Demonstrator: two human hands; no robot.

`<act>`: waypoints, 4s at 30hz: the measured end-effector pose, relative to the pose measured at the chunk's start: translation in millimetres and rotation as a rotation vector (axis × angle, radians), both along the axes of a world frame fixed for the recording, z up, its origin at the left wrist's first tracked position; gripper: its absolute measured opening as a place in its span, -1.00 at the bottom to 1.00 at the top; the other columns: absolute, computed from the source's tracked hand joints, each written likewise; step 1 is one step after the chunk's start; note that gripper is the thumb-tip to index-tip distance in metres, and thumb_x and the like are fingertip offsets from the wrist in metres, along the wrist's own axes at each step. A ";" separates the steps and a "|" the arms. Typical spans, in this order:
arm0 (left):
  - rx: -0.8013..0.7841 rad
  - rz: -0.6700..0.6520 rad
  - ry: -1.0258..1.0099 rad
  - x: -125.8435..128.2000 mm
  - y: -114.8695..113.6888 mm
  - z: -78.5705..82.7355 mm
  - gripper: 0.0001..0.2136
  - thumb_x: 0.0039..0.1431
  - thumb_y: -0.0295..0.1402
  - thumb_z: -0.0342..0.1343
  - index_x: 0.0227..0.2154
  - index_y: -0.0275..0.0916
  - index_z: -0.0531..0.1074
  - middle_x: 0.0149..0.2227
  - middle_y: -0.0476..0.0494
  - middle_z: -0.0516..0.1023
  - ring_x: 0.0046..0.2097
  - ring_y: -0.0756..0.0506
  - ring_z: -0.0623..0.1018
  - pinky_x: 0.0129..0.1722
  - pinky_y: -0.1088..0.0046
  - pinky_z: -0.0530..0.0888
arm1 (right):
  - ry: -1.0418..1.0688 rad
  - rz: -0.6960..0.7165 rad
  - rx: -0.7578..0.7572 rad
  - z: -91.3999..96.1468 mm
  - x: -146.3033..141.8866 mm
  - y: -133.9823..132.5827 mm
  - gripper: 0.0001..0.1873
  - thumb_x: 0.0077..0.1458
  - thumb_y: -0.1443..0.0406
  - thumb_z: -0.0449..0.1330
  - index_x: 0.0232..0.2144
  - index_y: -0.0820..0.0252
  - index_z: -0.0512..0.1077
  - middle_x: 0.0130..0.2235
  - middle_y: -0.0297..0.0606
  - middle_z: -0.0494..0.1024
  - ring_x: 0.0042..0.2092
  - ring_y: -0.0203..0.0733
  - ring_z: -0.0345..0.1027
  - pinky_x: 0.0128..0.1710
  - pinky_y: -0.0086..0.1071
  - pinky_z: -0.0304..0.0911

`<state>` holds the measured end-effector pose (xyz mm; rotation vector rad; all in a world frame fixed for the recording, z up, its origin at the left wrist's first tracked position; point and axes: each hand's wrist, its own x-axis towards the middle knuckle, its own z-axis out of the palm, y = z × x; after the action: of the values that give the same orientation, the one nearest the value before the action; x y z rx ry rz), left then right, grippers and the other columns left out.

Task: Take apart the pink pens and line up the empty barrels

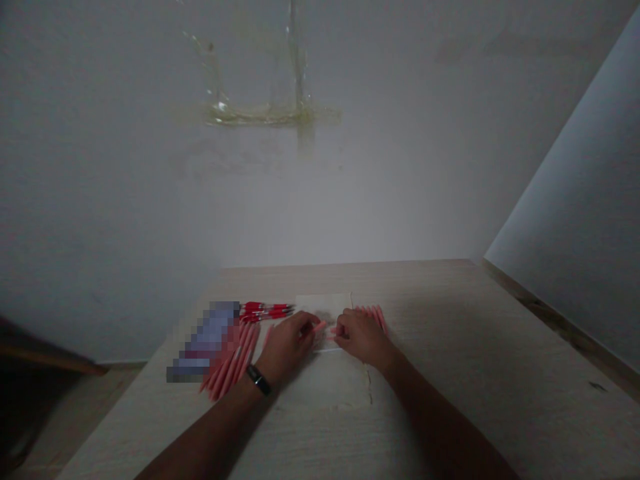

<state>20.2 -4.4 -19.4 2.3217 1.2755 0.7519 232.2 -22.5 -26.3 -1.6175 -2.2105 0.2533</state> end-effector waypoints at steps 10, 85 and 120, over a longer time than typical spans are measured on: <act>-0.031 0.013 0.039 0.7 -0.5 2.0 -0.85 0.22 -0.42 0.07 -0.18 -0.20 0.49 -0.25 -0.11 0.56 -0.23 -0.06 0.50 -0.27 0.47 0.32 | 0.017 0.054 -0.033 -4.5 1.5 4.7 -0.84 0.15 0.25 0.24 -0.45 0.17 0.47 -0.30 -0.31 0.48 -0.20 -0.23 0.34 -0.15 -0.38 0.05; -0.020 -0.115 -0.380 4.5 -9.4 23.0 -0.77 0.20 -0.39 0.11 -0.08 -0.21 0.39 -0.37 0.00 0.50 -0.38 0.00 0.45 -0.38 0.52 0.36 | 1.331 0.238 -0.737 -11.2 -13.9 4.7 -0.68 0.04 0.12 0.32 -0.28 0.25 0.45 -0.38 -0.26 0.54 -0.42 -0.32 0.37 -0.38 -0.41 0.17; -0.021 0.046 -0.097 -4.0 11.9 -2.7 -0.85 0.19 -0.34 0.14 -0.19 -0.20 0.49 -0.28 -0.09 0.58 -0.33 -0.03 0.50 -0.34 0.50 0.37 | 0.327 0.004 0.054 -11.6 -11.9 2.7 -0.94 0.05 0.34 0.28 -0.44 0.17 0.45 -0.33 -0.28 0.47 -0.26 -0.22 0.34 -0.23 -0.36 0.20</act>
<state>16.2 7.4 -22.1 2.2174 1.2915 0.8515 220.3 -19.8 -37.9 -1.4277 -1.9552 0.4235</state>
